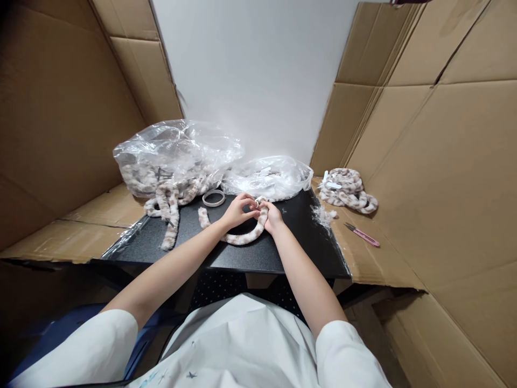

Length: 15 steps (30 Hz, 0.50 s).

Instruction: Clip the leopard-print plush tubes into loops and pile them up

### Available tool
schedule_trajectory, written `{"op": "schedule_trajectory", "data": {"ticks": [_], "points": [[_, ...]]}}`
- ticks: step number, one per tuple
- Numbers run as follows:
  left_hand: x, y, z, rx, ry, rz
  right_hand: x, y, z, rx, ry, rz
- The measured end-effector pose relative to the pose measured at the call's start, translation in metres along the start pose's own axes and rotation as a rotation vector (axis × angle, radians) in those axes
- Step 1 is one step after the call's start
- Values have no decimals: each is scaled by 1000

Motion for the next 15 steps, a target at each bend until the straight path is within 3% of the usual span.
{"op": "schedule_trajectory", "data": {"ticks": [6, 11, 15], "points": [[15, 0, -7, -90, -20, -82, 1, -7, 12, 51, -27, 20], [39, 2, -20, -234, -337, -209, 12, -8, 5, -101, -282, -130], [50, 1, -16, -223, -539, -323, 14, -8, 13, -41, -501, -198]]}}
Point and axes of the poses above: each hand's wrist, its own y-axis towards the middle knuckle, its own z-axis out of the palm, x = y × z, the point moved 9 cm from there along y, towards the middle knuckle, and after that the axes turned 12 degrees about -y, right-handed, at the moved point
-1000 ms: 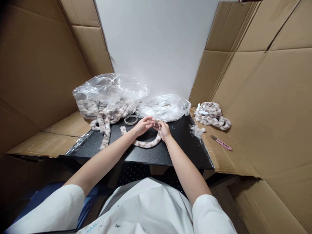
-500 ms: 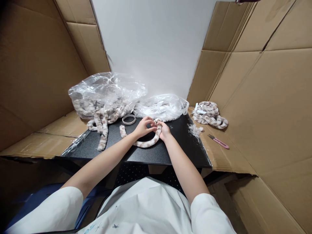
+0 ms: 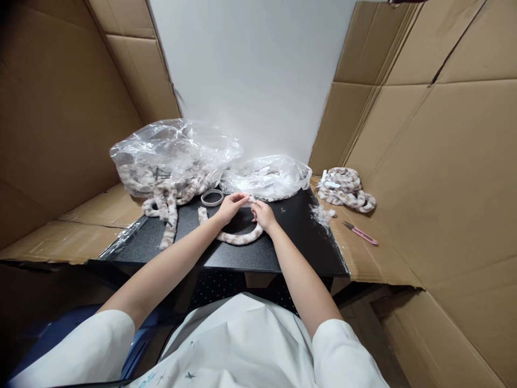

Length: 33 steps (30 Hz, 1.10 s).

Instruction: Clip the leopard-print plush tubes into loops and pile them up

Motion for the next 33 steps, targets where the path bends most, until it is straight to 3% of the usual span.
{"op": "schedule_trajectory", "data": {"ticks": [10, 17, 20, 24, 29, 33], "points": [[12, -1, 8, 65, -179, -147, 3, -2, -2, 19, 15, 13], [11, -4, 15, 146, -127, -178, 6, -5, 4, 87, 32, -30], [5, 0, 5, 61, -85, -122, 0, -1, -4, 37, 89, 8], [-4, 3, -12, -93, -65, -24, -1, 3, -24, -136, 119, -36], [9, 2, -4, -44, -148, -160, -5, 7, -25, -131, 176, -62], [11, 5, -23, -153, -118, -168, -16, 10, -30, -184, 128, 26]]}}
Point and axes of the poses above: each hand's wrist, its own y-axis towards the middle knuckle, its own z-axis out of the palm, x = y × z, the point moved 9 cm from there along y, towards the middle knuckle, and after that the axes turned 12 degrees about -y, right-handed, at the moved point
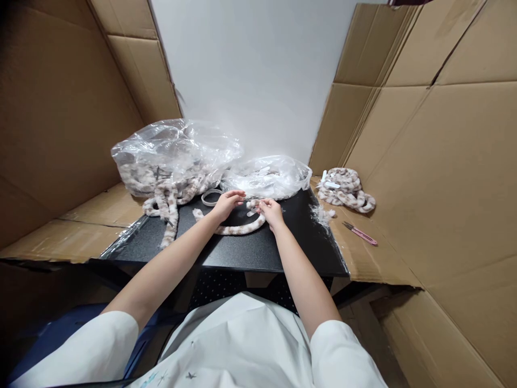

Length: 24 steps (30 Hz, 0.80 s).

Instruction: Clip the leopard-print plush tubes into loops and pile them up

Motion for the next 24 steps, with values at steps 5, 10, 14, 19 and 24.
{"op": "schedule_trajectory", "data": {"ticks": [5, 10, 14, 19, 24], "points": [[8, -1, 6, 197, 335, -58, -2, 0, 0, 18, -47, 33], [-1, -9, 22, 345, 574, 102, -2, -1, 0, 9, -120, 23], [-7, -13, 28, 379, 670, 182, 4, -4, 1, -1, -316, -62], [-10, -17, 32, 387, 777, 217, 25, -13, 0, -61, -612, -264], [-38, -3, 3, 132, 915, 347, 39, -19, -6, -161, -708, -361]]}}
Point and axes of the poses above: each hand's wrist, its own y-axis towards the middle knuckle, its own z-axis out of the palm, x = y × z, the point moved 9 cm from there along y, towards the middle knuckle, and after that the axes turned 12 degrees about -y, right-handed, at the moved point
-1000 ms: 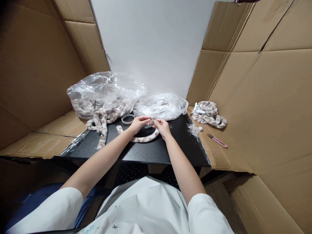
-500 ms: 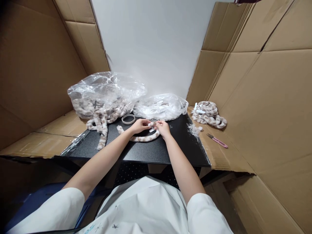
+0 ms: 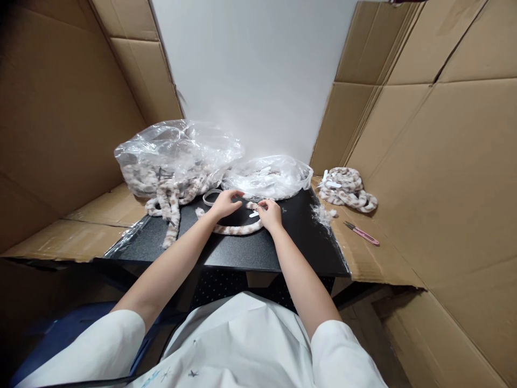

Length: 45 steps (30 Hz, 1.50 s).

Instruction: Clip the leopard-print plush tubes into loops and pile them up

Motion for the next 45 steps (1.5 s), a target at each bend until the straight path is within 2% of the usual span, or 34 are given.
{"op": "schedule_trajectory", "data": {"ticks": [2, 4, 6, 8, 11, 15, 17, 23, 26, 30, 37, 39, 41, 43, 45], "points": [[16, 4, -26, -98, 122, -71, -2, 1, -6, -60, 6, 13], [37, 3, -47, -128, 214, -179, -3, 1, -10, -99, 17, 23], [49, 0, -61, -124, 237, -228, -2, 1, -11, -115, 23, 21], [50, -4, -66, -103, 223, -223, 2, 1, -12, -114, 25, 3], [33, -9, -56, -34, 172, -168, 11, -2, -11, -96, 37, -42], [-13, -18, -21, 152, -92, 47, 30, -8, -12, -74, 105, -153], [-29, -25, -8, 201, -166, 119, 38, -11, -13, -66, 144, -201], [-42, -38, 15, 226, -141, 201, 48, -15, -7, -24, 175, -272], [-46, -39, 19, 225, -110, 220, 43, -15, -6, -52, 162, -228], [-51, -40, 20, 188, -14, 272, 30, -14, -6, -98, 187, -95], [-52, -43, 27, 216, 128, 346, 25, -12, 0, -24, 285, -15], [-53, -43, 28, 242, 164, 360, 28, -11, 4, 29, 304, -20], [-52, -40, 25, 255, 225, 371, 35, -12, 11, 139, 366, -53], [-48, -35, 15, 210, 291, 352, 45, -16, 20, 277, 461, -114], [-40, -29, 0, 139, 325, 307, 52, -19, 22, 344, 501, -172]]}}
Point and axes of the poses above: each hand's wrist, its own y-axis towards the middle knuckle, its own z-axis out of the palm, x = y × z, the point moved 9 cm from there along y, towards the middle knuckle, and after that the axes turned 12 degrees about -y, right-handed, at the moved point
